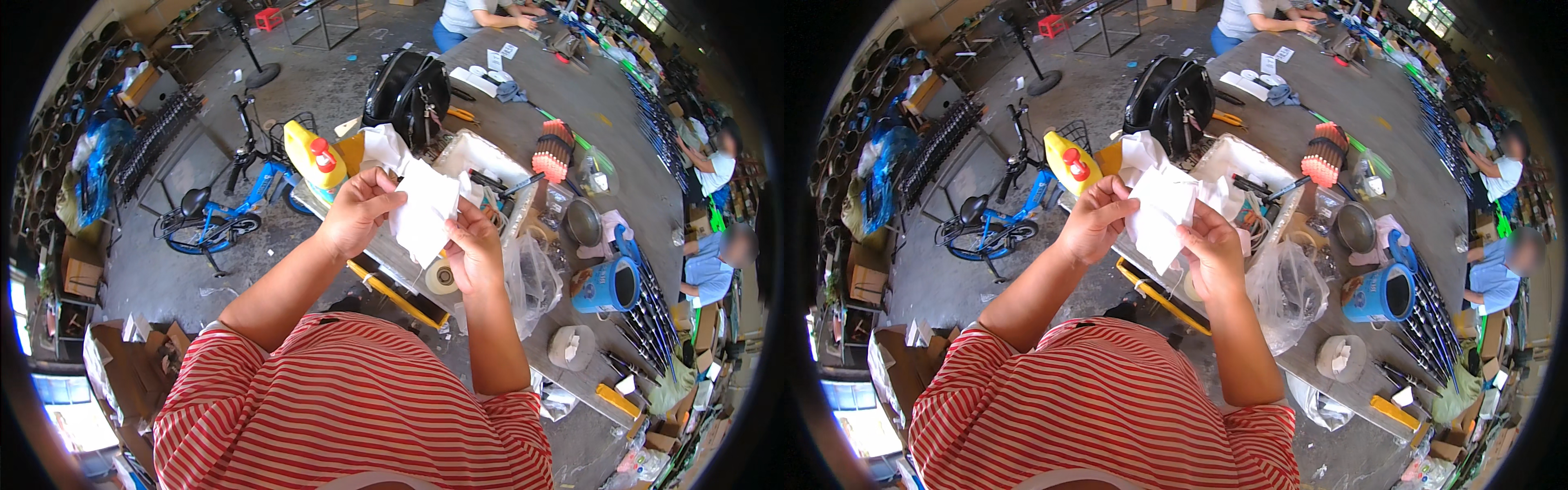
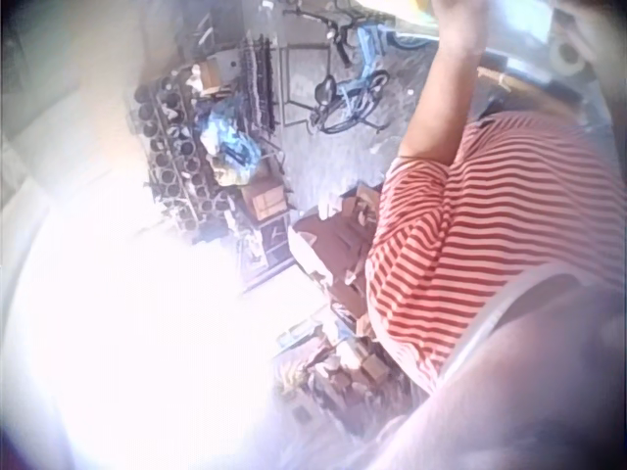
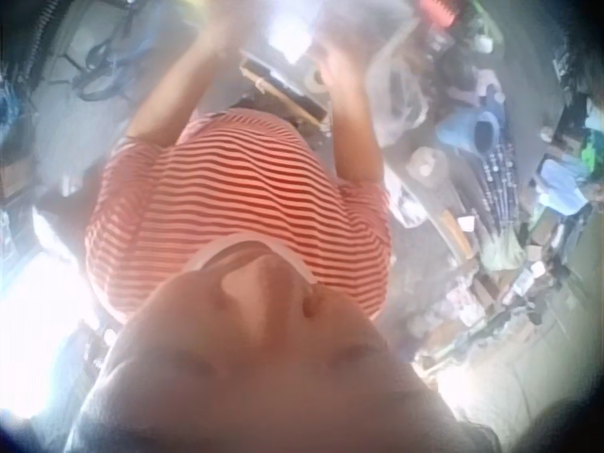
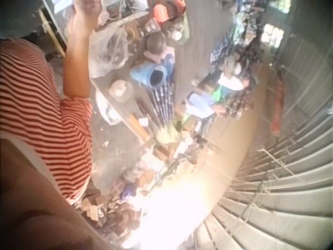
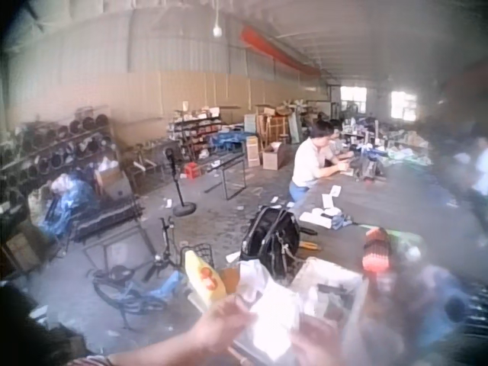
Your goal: The person cleans a wheel bearing by applying cleaner from a bottle and wiping the internal component with a cloth.
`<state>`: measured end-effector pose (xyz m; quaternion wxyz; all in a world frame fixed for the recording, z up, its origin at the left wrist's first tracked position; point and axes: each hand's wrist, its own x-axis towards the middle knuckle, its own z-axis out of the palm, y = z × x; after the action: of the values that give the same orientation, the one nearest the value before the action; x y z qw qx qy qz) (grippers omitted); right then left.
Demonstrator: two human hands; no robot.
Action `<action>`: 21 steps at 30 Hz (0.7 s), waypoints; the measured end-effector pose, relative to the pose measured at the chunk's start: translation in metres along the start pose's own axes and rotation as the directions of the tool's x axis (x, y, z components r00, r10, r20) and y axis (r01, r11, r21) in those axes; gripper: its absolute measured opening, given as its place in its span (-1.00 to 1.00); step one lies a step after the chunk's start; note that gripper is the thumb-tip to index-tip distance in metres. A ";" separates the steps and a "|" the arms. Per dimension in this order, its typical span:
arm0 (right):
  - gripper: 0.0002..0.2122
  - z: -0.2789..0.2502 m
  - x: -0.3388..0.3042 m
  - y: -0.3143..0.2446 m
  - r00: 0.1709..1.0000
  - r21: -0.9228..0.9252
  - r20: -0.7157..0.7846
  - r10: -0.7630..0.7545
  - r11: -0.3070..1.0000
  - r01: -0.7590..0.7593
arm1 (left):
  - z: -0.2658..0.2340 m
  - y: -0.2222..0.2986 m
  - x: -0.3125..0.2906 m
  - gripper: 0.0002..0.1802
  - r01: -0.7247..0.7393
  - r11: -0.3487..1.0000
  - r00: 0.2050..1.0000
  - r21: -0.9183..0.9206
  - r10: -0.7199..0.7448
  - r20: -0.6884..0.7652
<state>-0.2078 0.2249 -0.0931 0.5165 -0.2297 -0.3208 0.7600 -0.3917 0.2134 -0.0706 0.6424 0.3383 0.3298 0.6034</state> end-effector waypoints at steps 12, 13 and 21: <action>-0.86 0.019 0.001 0.054 0.968 -0.237 -0.224 -0.111 0.970 0.056 | -0.054 0.022 -0.003 -0.79 -0.213 0.846 0.974 0.488 0.223 0.039; -0.86 0.024 0.004 0.059 0.965 -0.238 -0.237 -0.115 0.970 0.058 | -0.060 0.025 -0.001 -0.78 -0.223 0.800 0.971 0.557 0.234 0.053; -0.73 0.082 0.018 0.098 0.896 -0.194 -0.436 -0.080 0.981 -0.007 | -0.086 0.028 -0.003 -0.68 -0.742 -0.033 0.613 0.670 0.373 0.697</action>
<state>-0.3325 0.1955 -0.1078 0.5656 -0.4384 -0.2710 0.6438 -0.4785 0.2146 -0.0945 0.0394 0.8378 0.3394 0.4258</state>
